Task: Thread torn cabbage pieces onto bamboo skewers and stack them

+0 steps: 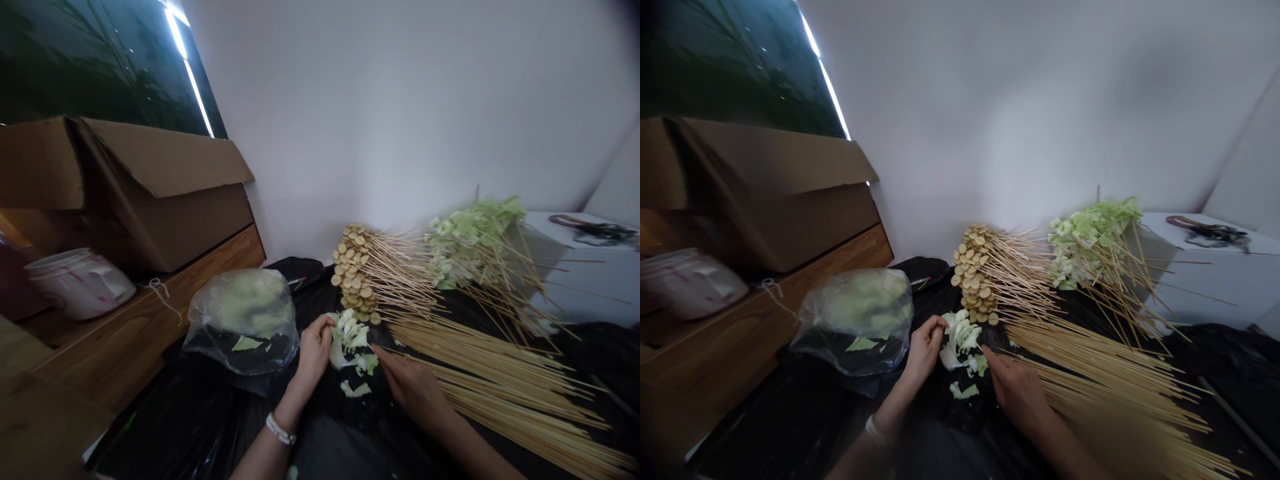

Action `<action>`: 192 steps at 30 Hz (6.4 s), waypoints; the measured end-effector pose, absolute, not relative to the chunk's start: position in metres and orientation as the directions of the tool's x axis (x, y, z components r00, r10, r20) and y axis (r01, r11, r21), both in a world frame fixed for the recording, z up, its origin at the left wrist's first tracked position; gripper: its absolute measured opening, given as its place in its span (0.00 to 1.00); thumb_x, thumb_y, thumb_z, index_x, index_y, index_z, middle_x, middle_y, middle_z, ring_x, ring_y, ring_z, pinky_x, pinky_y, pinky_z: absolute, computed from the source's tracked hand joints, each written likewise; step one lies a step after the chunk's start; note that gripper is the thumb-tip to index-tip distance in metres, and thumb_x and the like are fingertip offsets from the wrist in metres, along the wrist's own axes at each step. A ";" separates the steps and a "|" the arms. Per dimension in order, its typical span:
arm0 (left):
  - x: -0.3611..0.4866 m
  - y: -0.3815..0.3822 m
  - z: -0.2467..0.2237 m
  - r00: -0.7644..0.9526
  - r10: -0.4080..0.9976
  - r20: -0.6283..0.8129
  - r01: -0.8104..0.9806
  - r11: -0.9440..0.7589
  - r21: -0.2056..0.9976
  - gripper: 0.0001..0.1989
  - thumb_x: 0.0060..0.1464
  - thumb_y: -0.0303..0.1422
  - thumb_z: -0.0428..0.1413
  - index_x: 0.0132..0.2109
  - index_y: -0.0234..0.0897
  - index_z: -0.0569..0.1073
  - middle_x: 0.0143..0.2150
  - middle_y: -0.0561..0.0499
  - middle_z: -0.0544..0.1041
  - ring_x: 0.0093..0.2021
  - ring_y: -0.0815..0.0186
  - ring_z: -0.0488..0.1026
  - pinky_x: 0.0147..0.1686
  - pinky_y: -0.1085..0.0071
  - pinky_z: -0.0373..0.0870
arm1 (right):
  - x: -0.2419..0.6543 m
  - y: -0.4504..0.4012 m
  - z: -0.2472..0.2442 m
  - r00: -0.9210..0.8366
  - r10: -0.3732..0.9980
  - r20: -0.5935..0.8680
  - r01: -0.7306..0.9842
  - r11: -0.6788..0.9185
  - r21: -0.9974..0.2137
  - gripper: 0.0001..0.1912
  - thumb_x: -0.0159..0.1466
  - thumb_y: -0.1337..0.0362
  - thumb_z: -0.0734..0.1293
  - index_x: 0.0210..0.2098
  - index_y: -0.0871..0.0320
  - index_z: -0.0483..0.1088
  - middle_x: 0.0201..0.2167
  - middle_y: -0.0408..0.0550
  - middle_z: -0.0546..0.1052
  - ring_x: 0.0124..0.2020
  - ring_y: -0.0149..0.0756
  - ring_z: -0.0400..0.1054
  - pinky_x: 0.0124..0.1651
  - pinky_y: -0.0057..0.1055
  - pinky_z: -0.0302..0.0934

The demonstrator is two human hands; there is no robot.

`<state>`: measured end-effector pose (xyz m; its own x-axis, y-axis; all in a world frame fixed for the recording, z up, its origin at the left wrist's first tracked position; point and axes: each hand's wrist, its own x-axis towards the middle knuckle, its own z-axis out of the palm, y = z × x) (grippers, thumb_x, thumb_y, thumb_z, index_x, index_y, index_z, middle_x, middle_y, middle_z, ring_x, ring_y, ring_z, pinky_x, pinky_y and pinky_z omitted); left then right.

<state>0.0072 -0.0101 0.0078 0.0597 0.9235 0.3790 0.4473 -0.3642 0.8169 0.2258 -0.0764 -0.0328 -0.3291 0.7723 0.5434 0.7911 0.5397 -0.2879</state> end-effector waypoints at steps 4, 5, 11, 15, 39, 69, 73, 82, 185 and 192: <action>0.009 -0.003 0.002 -0.098 0.970 0.221 0.140 -0.207 0.968 0.13 0.54 0.38 0.54 0.45 0.36 0.67 0.29 0.52 0.76 0.27 0.68 0.73 0.27 0.73 0.68 | 0.227 -0.077 -0.029 -0.316 0.773 0.550 0.773 0.546 -0.323 0.22 0.68 0.67 0.54 0.58 0.59 0.66 0.43 0.53 0.79 0.36 0.36 0.75 0.42 0.32 0.70; 0.009 -0.001 0.000 -0.113 0.975 0.189 0.057 -0.184 0.981 0.14 0.53 0.39 0.56 0.43 0.36 0.67 0.32 0.50 0.77 0.30 0.66 0.75 0.29 0.72 0.70 | 0.227 -0.078 -0.028 -0.325 0.771 0.548 0.767 0.554 -0.324 0.22 0.68 0.68 0.54 0.58 0.59 0.65 0.43 0.53 0.79 0.36 0.35 0.75 0.42 0.32 0.70; 0.008 0.005 -0.001 -0.091 0.994 -0.052 -0.405 0.011 0.914 0.18 0.49 0.36 0.62 0.46 0.35 0.71 0.46 0.42 0.78 0.46 0.62 0.77 0.49 0.64 0.72 | 0.223 -0.083 -0.023 -0.421 0.739 0.525 0.744 0.613 -0.266 0.23 0.66 0.69 0.55 0.59 0.56 0.65 0.36 0.50 0.80 0.33 0.35 0.75 0.36 0.28 0.68; 0.008 0.005 0.001 -0.010 0.990 -0.144 -0.555 0.114 0.824 0.14 0.53 0.31 0.60 0.47 0.35 0.72 0.49 0.40 0.77 0.48 0.61 0.77 0.54 0.62 0.69 | 0.222 -0.083 -0.023 -0.438 0.742 0.507 0.751 0.612 -0.247 0.22 0.66 0.70 0.54 0.58 0.59 0.66 0.34 0.51 0.79 0.32 0.35 0.75 0.35 0.28 0.67; 0.013 0.000 -0.003 0.041 0.987 0.155 -0.118 -0.149 0.982 0.21 0.50 0.42 0.61 0.48 0.34 0.78 0.52 0.40 0.77 0.53 0.53 0.72 0.58 0.58 0.64 | 0.223 -0.081 -0.030 -0.436 0.781 0.447 0.781 0.575 -0.243 0.24 0.66 0.70 0.53 0.60 0.57 0.62 0.37 0.50 0.79 0.34 0.36 0.75 0.36 0.30 0.67; 0.018 -0.009 0.005 0.028 0.996 0.082 -0.218 -0.074 0.973 0.34 0.50 0.48 0.60 0.61 0.39 0.66 0.50 0.42 0.76 0.51 0.56 0.73 0.48 0.63 0.71 | 0.223 -0.079 -0.027 -0.368 0.740 0.563 0.751 0.593 -0.289 0.22 0.66 0.70 0.54 0.58 0.60 0.65 0.43 0.53 0.79 0.38 0.36 0.76 0.44 0.32 0.70; 0.020 -0.011 0.009 0.129 0.991 -0.039 -0.316 0.078 0.945 0.27 0.45 0.43 0.65 0.51 0.34 0.73 0.43 0.43 0.76 0.42 0.61 0.74 0.38 0.68 0.74 | 0.223 -0.079 -0.029 -0.379 0.726 0.573 0.752 0.603 -0.267 0.23 0.67 0.70 0.54 0.59 0.59 0.64 0.43 0.53 0.79 0.39 0.37 0.75 0.43 0.32 0.70; 0.014 -0.004 0.011 -0.028 0.996 -0.086 -0.479 0.062 0.876 0.21 0.38 0.40 0.69 0.40 0.35 0.77 0.38 0.50 0.76 0.36 0.69 0.72 0.37 0.71 0.73 | 0.231 -0.080 -0.010 -0.350 0.828 0.437 0.764 0.523 -0.378 0.18 0.69 0.64 0.54 0.53 0.57 0.69 0.44 0.52 0.78 0.41 0.37 0.75 0.45 0.31 0.67; -0.019 -0.001 0.010 0.434 0.890 0.139 0.551 -0.384 0.741 0.07 0.43 0.32 0.63 0.28 0.36 0.72 0.29 0.55 0.71 0.30 0.69 0.67 0.30 0.75 0.60 | 0.269 -0.052 -0.023 -0.395 0.789 0.470 0.885 0.464 -0.035 0.14 0.65 0.70 0.56 0.47 0.55 0.68 0.39 0.49 0.74 0.33 0.34 0.69 0.32 0.28 0.60; -0.004 0.006 0.001 0.157 0.965 0.211 0.176 -0.238 0.955 0.10 0.47 0.35 0.60 0.35 0.36 0.70 0.27 0.55 0.71 0.27 0.70 0.67 0.29 0.75 0.63 | 0.259 -0.058 -0.024 -0.340 0.671 0.659 0.862 0.502 -0.067 0.22 0.64 0.74 0.55 0.55 0.60 0.66 0.43 0.54 0.74 0.40 0.37 0.70 0.40 0.29 0.63</action>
